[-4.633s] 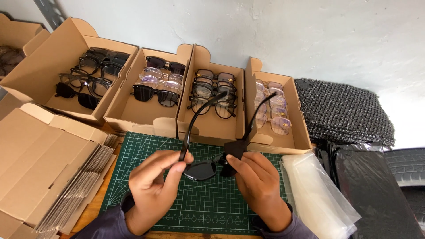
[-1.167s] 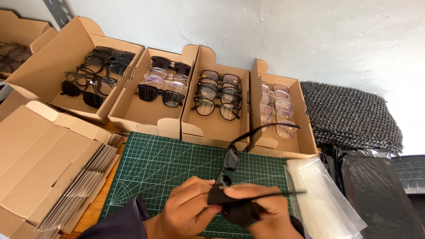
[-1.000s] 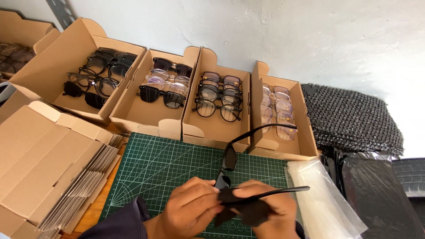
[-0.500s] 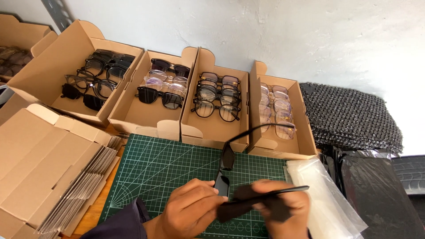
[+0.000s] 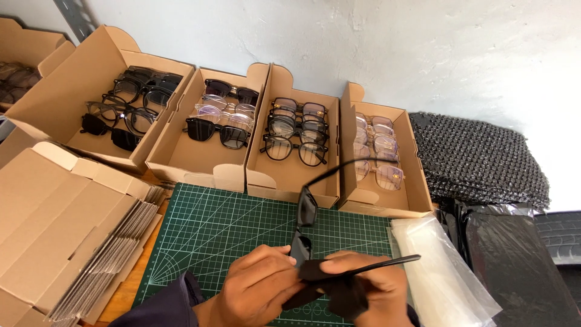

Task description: The person unpacks a pair of black sunglasses from a plastic bag and a cardboard box. They use a black cloth to wipe the lenses and frame of the sunglasses thoroughly. Finally, the person places the cleaned sunglasses into a bubble wrap pouch.

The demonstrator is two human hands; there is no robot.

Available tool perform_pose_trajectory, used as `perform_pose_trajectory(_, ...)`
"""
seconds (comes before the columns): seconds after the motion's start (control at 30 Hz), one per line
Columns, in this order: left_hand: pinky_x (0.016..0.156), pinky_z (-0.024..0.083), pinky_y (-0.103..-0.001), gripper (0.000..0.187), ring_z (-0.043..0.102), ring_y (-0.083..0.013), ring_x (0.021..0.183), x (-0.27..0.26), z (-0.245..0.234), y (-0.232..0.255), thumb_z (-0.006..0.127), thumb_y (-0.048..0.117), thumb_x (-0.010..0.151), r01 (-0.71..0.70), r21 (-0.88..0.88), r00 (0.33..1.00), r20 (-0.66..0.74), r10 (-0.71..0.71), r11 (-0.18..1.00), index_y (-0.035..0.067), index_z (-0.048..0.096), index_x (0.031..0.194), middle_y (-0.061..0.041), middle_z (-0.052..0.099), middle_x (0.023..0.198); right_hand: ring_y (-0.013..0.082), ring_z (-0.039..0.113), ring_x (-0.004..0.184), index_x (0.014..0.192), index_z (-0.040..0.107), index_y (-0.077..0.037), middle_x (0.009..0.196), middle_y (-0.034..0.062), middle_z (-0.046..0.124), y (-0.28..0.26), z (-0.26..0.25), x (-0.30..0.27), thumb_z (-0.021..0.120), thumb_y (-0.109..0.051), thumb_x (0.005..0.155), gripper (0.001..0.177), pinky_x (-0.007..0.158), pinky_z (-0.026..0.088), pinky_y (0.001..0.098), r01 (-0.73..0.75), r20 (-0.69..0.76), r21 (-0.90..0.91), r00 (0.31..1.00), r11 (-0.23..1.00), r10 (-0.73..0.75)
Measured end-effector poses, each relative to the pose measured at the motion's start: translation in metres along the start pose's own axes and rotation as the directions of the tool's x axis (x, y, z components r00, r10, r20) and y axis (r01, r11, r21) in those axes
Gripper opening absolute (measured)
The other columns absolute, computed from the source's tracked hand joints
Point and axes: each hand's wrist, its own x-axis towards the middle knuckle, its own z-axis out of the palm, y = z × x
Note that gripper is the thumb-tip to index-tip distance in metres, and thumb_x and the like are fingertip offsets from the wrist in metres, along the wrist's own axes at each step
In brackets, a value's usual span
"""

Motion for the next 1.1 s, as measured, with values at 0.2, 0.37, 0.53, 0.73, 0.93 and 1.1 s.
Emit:
perform_pose_trajectory(0.2, 0.079, 0.069, -0.042, 0.013, 0.073, -0.0243, 0.076, -0.002, 0.001, -0.002, 0.082, 0.008, 0.092, 0.007, 0.012, 1.0, 0.01, -0.007, 1.0, -0.002, 0.075, 0.098, -0.012, 0.075, 0.091, 0.0414, 0.077, 0.082, 0.111, 0.068, 0.003, 0.095, 0.0279, 0.075, -0.009, -0.03, 0.007, 0.082, -0.006, 0.087, 0.029, 0.079, 0.066, 0.0528, 0.201, -0.254, 0.073, 0.951, 0.977, -0.176)
perform_pose_trajectory(0.37, 0.07, 0.069, -0.032, 0.015, 0.075, -0.0178, 0.073, 0.011, -0.008, -0.001, 0.073, 0.012, 0.095, 0.041, 0.074, 0.995, -0.09, -0.035, 0.996, -0.001, 0.075, 0.091, -0.011, 0.077, 0.082, 0.0217, 0.07, 0.081, 0.118, 0.061, -0.005, 0.095, 0.0166, 0.068, -0.023, -0.035, 0.021, 0.069, -0.025, 0.101, 0.027, 0.076, 0.064, 0.0346, 0.204, -0.606, -0.17, 0.75, 0.964, -0.266)
perform_pose_trajectory(0.53, 0.067, 0.069, -0.029, 0.018, 0.077, -0.0177, 0.073, 0.002, -0.017, -0.014, 0.068, 0.018, 0.097, 0.11, 0.152, 0.968, -0.242, -0.071, 0.982, 0.001, 0.073, 0.098, -0.01, 0.077, 0.087, 0.0136, 0.07, 0.093, 0.112, 0.073, -0.01, 0.106, 0.0051, 0.075, -0.024, -0.038, 0.034, 0.064, 0.0, 0.088, 0.027, 0.084, 0.052, 0.0238, -0.114, -0.361, -0.695, 0.909, 0.71, -0.208)
perform_pose_trajectory(0.73, 0.072, 0.065, -0.032, 0.017, 0.075, -0.0227, 0.08, 0.007, -0.033, -0.008, 0.062, 0.014, 0.101, 0.271, 0.068, 0.934, -0.262, -0.245, 0.96, -0.001, 0.069, 0.107, -0.013, 0.076, 0.096, 0.019, 0.076, 0.087, 0.118, 0.073, -0.016, 0.1, 0.0036, 0.08, 0.0, -0.041, 0.039, 0.069, -0.002, 0.076, 0.045, 0.072, 0.064, 0.031, -0.036, 0.007, -0.942, 0.991, 0.332, 0.13)
perform_pose_trajectory(0.93, 0.069, 0.061, -0.029, 0.015, 0.073, -0.0208, 0.082, 0.012, -0.034, -0.006, 0.059, 0.01, 0.102, 0.345, 0.035, 0.904, -0.28, -0.323, 0.938, -0.001, 0.069, 0.106, -0.012, 0.073, 0.095, 0.0129, 0.078, 0.094, 0.116, 0.071, -0.014, 0.105, 0.0025, 0.081, -0.029, -0.037, 0.046, 0.099, -0.018, 0.057, 0.065, 0.081, 0.067, 0.026, -0.202, -0.167, -0.836, 0.979, 0.51, 0.113)
perform_pose_trajectory(1.1, 0.073, 0.067, -0.03, 0.016, 0.077, -0.0233, 0.087, 0.012, -0.033, -0.008, 0.057, 0.009, 0.103, 0.356, 0.005, 0.896, -0.286, -0.34, 0.934, -0.001, 0.069, 0.105, -0.014, 0.075, 0.097, 0.0195, 0.071, 0.091, 0.113, 0.056, -0.003, 0.111, 0.0173, 0.071, -0.041, -0.029, 0.048, 0.078, -0.007, 0.083, 0.038, 0.08, 0.06, 0.0278, -0.043, -0.226, -0.581, 0.968, 0.813, -0.11)
